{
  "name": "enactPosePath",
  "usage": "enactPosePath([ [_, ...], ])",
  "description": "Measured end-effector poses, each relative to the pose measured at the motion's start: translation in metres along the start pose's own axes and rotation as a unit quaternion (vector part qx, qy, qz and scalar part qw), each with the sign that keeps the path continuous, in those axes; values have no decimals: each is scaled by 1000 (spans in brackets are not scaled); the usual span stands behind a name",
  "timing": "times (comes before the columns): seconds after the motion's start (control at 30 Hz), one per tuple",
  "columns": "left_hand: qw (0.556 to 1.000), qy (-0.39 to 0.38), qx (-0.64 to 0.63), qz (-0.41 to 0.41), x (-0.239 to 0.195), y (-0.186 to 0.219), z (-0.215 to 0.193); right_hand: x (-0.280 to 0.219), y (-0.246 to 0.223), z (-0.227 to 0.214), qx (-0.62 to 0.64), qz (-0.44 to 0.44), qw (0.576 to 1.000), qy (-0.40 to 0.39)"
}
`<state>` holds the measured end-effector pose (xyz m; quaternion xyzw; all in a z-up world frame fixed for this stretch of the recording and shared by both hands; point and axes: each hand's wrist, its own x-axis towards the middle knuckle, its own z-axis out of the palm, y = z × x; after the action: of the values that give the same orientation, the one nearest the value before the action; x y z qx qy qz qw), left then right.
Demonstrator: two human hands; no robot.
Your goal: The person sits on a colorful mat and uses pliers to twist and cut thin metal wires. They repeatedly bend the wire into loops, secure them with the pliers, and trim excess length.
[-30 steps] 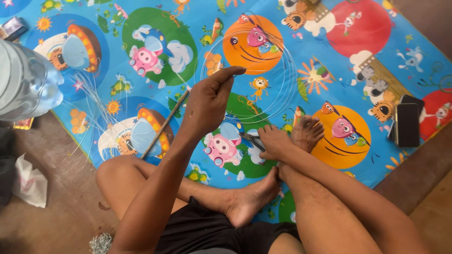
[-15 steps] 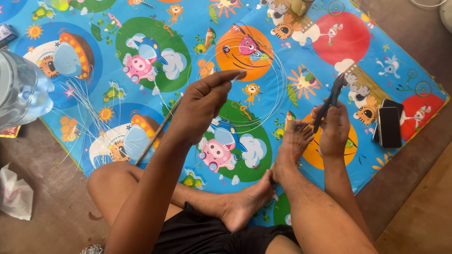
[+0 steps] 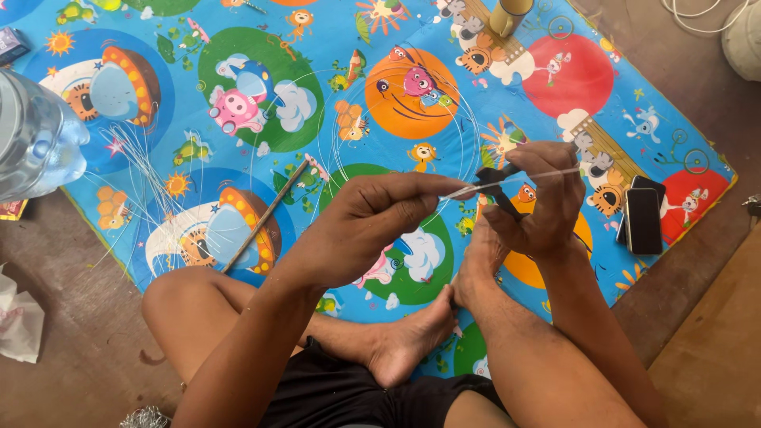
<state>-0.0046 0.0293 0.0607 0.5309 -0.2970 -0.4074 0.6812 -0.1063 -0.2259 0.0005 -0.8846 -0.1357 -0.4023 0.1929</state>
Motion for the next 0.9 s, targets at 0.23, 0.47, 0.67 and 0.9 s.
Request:
enactPosePath([
  [0.23,991,-84,-96,-28,-12,-4,-10,-1,-21,-13,28,1,999,-21],
  [0.47,988,-124,-88,-23,-9,-10,-13,-1,-23,-20,22,-21,999,-32],
  [0.67,985,-119,-116,-47,-13,-10,-16,-4,-24,-20,20,-25,999,-34],
  [0.9,977,-141,-119,-103,-11,-9,-22,-3,-27,-20,34,-34,998,-30],
])
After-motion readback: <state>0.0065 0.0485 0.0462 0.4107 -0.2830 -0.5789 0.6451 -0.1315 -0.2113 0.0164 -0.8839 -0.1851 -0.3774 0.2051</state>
